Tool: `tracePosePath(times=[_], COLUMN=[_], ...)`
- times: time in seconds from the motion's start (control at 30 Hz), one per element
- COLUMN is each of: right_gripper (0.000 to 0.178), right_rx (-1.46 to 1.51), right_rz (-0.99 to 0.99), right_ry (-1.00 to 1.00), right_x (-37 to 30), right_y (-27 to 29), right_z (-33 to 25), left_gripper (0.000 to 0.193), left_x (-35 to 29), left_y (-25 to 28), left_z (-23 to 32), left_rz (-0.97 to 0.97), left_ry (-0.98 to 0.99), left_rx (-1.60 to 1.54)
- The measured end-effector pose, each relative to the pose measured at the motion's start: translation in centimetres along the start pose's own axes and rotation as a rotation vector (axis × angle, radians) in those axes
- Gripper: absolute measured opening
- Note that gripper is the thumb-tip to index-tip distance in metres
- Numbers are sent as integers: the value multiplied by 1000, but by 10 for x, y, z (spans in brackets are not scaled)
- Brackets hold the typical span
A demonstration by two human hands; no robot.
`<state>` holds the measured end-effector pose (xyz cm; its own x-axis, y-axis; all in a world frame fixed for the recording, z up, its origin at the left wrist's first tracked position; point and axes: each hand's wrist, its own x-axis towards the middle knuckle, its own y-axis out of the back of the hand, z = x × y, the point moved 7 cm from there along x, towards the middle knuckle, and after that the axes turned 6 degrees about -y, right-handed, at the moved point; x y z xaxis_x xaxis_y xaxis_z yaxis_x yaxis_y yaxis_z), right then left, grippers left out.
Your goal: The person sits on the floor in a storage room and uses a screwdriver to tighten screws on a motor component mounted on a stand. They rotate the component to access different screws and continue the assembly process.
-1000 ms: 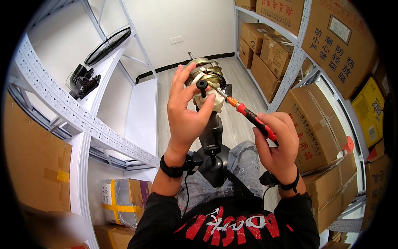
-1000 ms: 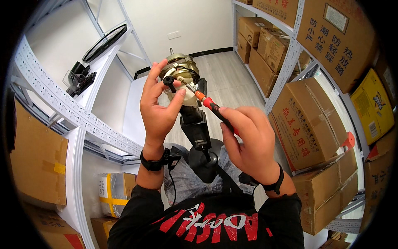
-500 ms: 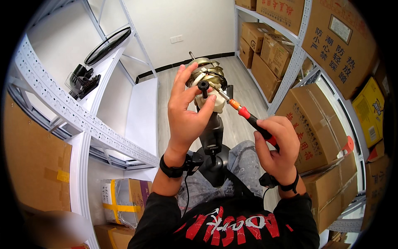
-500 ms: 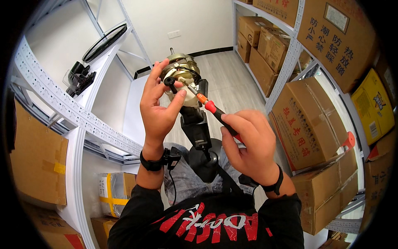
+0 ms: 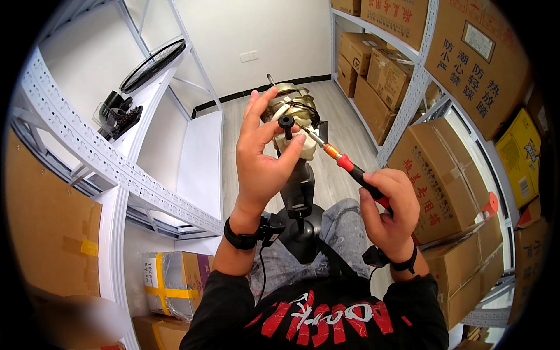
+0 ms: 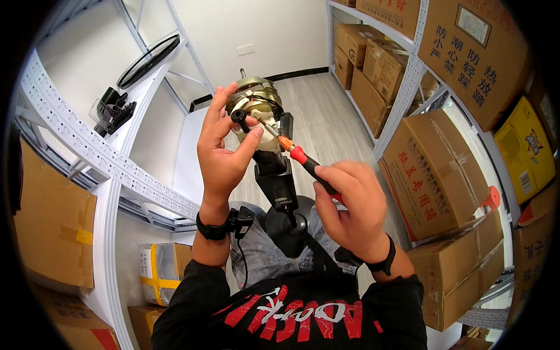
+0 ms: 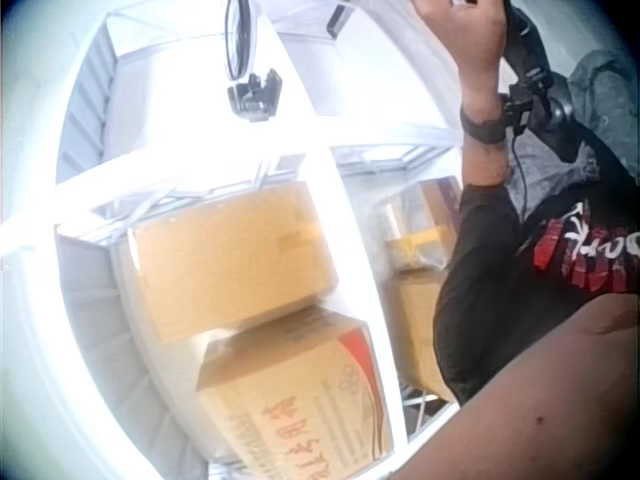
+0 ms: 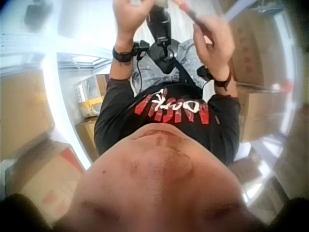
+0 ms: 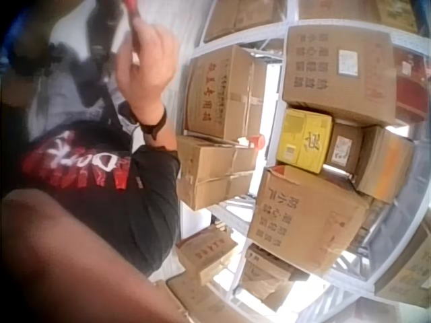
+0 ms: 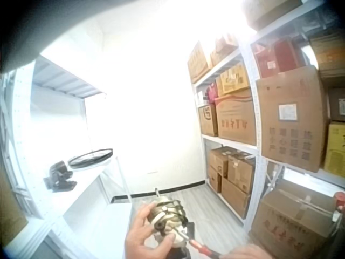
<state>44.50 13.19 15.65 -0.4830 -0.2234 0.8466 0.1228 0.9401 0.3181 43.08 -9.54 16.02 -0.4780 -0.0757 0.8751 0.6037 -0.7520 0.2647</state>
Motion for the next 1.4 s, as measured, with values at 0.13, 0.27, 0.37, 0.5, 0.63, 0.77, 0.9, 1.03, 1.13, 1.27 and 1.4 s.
tracePosePath(times=[0.13, 0.27, 0.37, 0.5, 0.63, 0.77, 0.9, 1.03, 1.13, 1.27, 1.4], right_gripper=[35, 36, 36, 35, 34, 31, 29, 29, 29, 28, 27], right_rx=[0, -4, -22, -37, -11, 75, 90, 107, 114, 130, 99], right_rz=[8, 25, 51, 98, 94, 80, 28, -16, -61, -112, -113], right_ry=[3, 28, 33, 64, 125, 181, 206, 216, 210, 189, 175], right_x=[-3, -2, -4, -2, -9, -24, -30, -28, -25, -27, -31], right_y=[0, 1, 3, 10, 17, 16, 9, -1, -8, -10, 13], right_z=[0, -1, 1, -3, -10, -17, -22, -26, -30, -22, 9], left_gripper=[10, 15, 21, 25, 30, 42, 15, 17, 16, 20, 18], left_x=[1, 2, 5, 7, 7, 8, 2, -12, -20, -34, -26], left_y=[2, 7, 18, 32, 41, 38, 39, 50, 57, 83, 153], left_z=[0, 3, 9, 22, 27, 39, 48, 39, 31, -6, -82], left_rz=[18, 42, 132, 228, 243, 139, 12, 6, 0, 112, 310], left_ry=[8, -13, -115, -239, -247, -81, -33, 50, 171, 255, 305], left_rx=[-10, 32, 65, 59, -69, -486, -693, -674, -722, -730, -440])
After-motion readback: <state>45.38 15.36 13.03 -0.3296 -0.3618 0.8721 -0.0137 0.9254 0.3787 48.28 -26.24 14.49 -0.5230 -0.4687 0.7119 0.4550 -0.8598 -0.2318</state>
